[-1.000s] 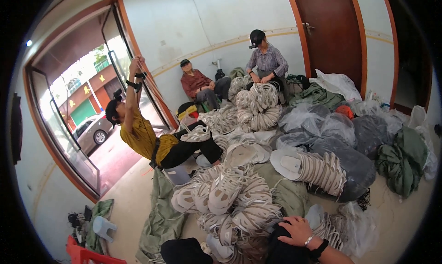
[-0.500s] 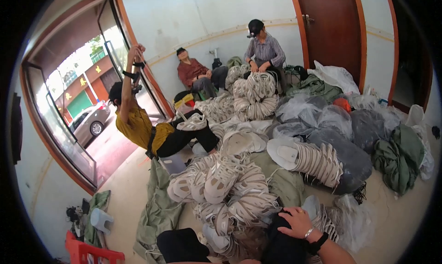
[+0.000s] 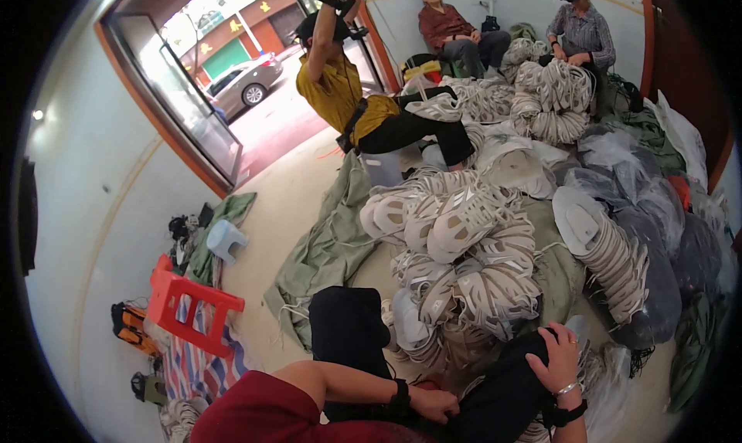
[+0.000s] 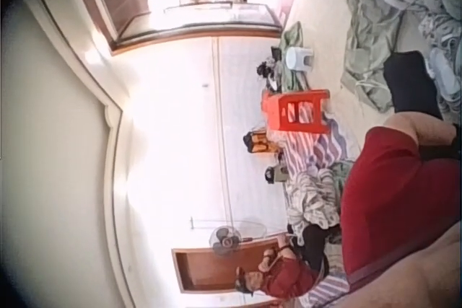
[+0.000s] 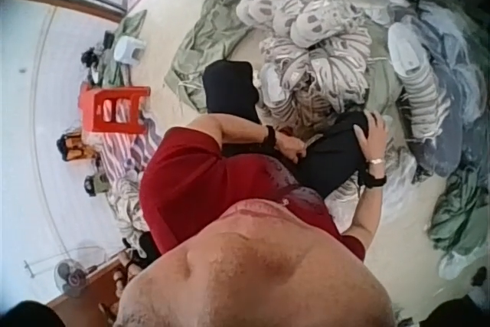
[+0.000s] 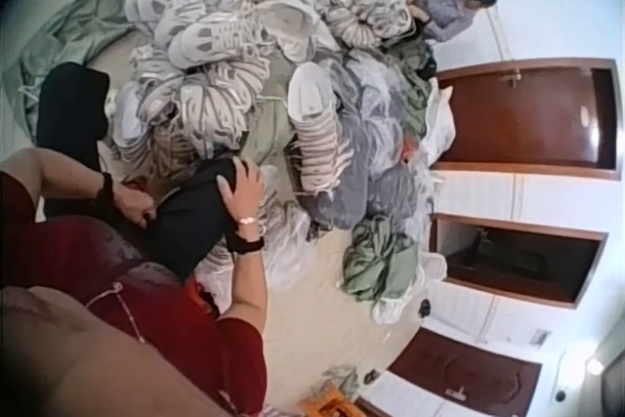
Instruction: Sorting and tying bundles of white shoe components in a manufacturing setting.
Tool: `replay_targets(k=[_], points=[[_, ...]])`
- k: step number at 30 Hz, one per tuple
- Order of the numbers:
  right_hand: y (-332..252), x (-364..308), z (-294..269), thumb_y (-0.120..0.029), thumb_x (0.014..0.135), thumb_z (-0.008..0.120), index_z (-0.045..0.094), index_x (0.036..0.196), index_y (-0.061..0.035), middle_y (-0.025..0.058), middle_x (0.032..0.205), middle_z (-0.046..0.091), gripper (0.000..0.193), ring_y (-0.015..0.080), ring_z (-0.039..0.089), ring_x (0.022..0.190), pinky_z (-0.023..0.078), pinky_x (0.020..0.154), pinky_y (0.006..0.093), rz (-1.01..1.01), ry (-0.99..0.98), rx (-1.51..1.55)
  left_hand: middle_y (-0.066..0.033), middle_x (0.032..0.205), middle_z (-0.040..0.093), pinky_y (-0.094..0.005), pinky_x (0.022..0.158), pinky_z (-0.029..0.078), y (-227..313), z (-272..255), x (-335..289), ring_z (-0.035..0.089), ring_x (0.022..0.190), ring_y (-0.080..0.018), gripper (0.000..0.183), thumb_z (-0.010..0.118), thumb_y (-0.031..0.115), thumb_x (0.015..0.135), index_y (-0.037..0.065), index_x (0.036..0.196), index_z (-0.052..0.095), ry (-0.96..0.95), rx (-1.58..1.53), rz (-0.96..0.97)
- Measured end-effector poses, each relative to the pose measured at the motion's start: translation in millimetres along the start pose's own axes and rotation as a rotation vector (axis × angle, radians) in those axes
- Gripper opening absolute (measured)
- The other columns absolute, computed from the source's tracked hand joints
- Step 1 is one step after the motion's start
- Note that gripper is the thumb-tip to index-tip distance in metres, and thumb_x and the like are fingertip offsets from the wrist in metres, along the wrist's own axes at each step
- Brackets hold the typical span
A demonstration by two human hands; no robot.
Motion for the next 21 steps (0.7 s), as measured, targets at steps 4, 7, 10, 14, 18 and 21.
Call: replay_targets(k=[4,7,10,14,18,21], points=[[-3,0,1,-0.034,0.069,0.069,0.057,0.113,-0.0058,0.0157,0.122,0.048,0.054,0.0377,0.042,0.112,0.035,0.096,0.0467,0.011,-0.032,-0.010,-0.0226,0.065,0.049,-0.0437,0.063,0.041,-8,11,0,0.053,0.065,-0.0373,0.015,0.057,0.005,0.066,-0.007,0.072,0.050,-0.032,-0.043,0.118],[-4,-1,-1,-0.034,0.069,0.069,0.056,0.114,-0.0056,0.0161,0.122,0.049,0.054,0.0377,0.042,0.112,0.034,0.096,0.0469,0.025,-0.024,-0.014,-0.0224,0.064,0.047,-0.0434,0.063,0.040,-5,17,4,0.051,0.063,-0.0361,0.015,0.056,0.005,0.065,-0.007,0.071,0.049,-0.172,-0.152,0.162],[-5,-1,-1,-0.034,0.069,0.069,0.056,0.115,-0.0058,0.0159,0.122,0.048,0.055,0.0373,0.042,0.113,0.034,0.096,0.0467,0.023,-0.025,-0.016,-0.0218,0.062,0.047,-0.0437,0.062,0.039,-16,18,9,0.050,0.062,-0.0365,0.015,0.056,0.004,0.066,-0.007,0.071,0.049,-0.125,-0.080,0.227],[-4,0,3,-0.034,0.070,0.068,0.056,0.115,-0.0061,0.0157,0.122,0.048,0.054,0.0371,0.042,0.112,0.034,0.095,0.0465,0.023,-0.045,-0.025,-0.0198,0.064,0.055,-0.0431,0.060,0.043,-6,5,11,0.056,0.063,-0.0350,0.017,0.060,0.010,0.064,-0.005,0.072,0.056,-0.097,-0.075,0.047],[-2,-1,1,-0.034,0.070,0.069,0.056,0.115,-0.0069,0.0152,0.121,0.049,0.054,0.0370,0.043,0.112,0.035,0.095,0.0464,0.039,-0.022,-0.037,-0.0183,0.069,0.062,-0.0447,0.063,0.049,33,-22,11,0.063,0.073,-0.0378,0.023,0.065,0.019,0.061,-0.001,0.074,0.065,0.054,0.505,-0.050],[-3,1,0,-0.033,0.070,0.069,0.056,0.115,-0.0076,0.0148,0.122,0.049,0.053,0.0369,0.043,0.112,0.035,0.095,0.0462,0.029,-0.013,-0.039,-0.0215,0.072,0.061,-0.0468,0.065,0.049,18,-11,22,0.061,0.075,-0.0395,0.025,0.066,0.019,0.064,-0.002,0.077,0.063,0.031,0.571,0.061]])
Point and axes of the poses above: each hand's wrist, its own x-axis towards the middle knuckle, its own z-axis out of the palm, y = z × x, the point moved 4 cm from there along x, towards the middle knuckle
